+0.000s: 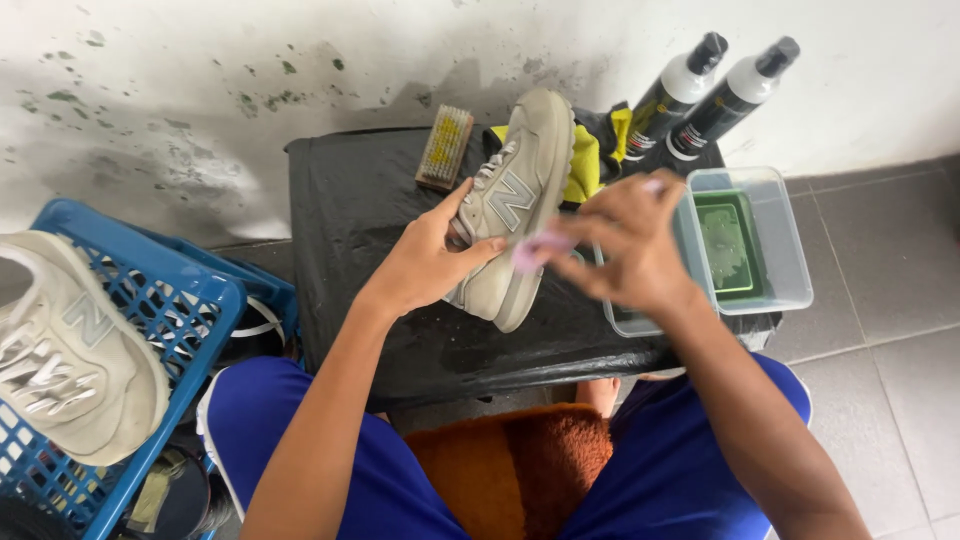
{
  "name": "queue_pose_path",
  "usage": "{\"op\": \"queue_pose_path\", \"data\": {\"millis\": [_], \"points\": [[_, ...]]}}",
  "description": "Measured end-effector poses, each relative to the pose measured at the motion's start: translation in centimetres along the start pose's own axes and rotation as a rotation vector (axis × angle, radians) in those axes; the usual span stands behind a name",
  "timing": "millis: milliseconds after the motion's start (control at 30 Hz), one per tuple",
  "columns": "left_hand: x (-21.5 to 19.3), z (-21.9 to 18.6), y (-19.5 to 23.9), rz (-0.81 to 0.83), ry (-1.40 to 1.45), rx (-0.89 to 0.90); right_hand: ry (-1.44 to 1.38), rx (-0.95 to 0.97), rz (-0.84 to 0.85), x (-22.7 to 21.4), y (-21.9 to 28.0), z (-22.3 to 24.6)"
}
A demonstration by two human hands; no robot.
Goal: The person scrubs a grey sneaker using a pink brush and a cleaning solution. They hold the shoe in their left hand and scrub the upper and side panels with the brush in their right hand.
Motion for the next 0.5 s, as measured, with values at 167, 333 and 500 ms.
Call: {"op": "queue_pose_path", "data": {"millis": [167, 333, 500], "points": [[0.2, 0.9, -0.2, 0.038, 0.085, -0.006, 0.211, 0.515, 0.212, -2.8, 2.7, -4.5], [0.1, 1.1, -0.7, 0.056, 0.120, -0.059, 0.290, 0.800, 0.478, -3.7, 4.8, -5.3], [0.3, 1.2, -0.8, 0.075, 0.115, -0.031, 0.286, 0.604, 0.483, -2.7, 5.4, -3.8]]}}
Point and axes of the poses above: each hand's wrist, its own y-axis away from the middle knuckle, its own x-axis out of the palm, z = x × y, the point moved 3 cm from there along -y, towards the middle knuckle, and after that the axes turned 11 degrees about y, right-handed, at the moved point
